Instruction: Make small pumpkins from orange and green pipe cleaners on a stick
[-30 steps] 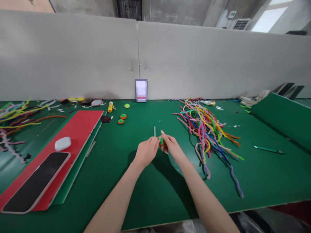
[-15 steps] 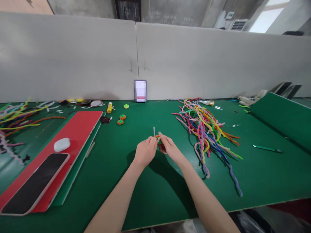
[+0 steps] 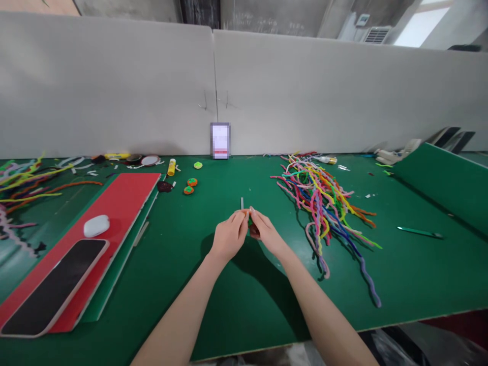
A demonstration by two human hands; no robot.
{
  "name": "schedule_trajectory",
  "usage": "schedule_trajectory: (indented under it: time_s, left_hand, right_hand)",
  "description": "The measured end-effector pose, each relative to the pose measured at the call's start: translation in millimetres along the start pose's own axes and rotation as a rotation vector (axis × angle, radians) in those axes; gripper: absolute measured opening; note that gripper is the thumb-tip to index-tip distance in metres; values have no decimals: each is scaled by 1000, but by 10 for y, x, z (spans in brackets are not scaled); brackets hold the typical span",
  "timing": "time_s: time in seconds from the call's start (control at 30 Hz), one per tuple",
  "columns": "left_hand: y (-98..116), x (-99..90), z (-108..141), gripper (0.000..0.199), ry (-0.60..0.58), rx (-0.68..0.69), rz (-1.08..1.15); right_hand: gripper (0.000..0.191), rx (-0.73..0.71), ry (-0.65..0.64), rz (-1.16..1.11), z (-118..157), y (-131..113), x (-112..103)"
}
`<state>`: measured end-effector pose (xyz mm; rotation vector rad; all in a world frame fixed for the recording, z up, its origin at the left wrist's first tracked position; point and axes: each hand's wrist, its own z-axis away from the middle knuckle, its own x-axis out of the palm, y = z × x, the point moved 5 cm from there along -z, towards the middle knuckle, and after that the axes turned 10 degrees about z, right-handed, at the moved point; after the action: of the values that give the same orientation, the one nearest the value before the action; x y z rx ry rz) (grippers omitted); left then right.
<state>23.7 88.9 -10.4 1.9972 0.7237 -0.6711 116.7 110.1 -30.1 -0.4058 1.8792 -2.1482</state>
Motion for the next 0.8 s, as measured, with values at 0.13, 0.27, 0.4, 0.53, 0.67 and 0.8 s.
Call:
schedule_trajectory:
  time_s: [0.13,0.27,0.4,0.53,0.67,0.8]
  left_hand:
    - [-4,-3,-3,22,-20,-21,21]
    - [-35,16,-7,23,-41,-126,77]
    - [-49,61,2,27,-39,-262,203]
    - [-32,76,11,29,30,-364,387]
    - [-18,87,18,31,75,-458,541]
    - [-28,115,51,33,150,-535,652]
  right_hand:
    - [38,-44,8,82,-4,25,6]
    - [36,-90,60,193,-4,56,-8]
    - [37,-162,187,420,21,16,-44]
    - [34,-242,262,634,59,-60,-46]
    - [32,-282,287,701,73,-84,-33]
    - [30,-321,329,717,83,-95,-22]
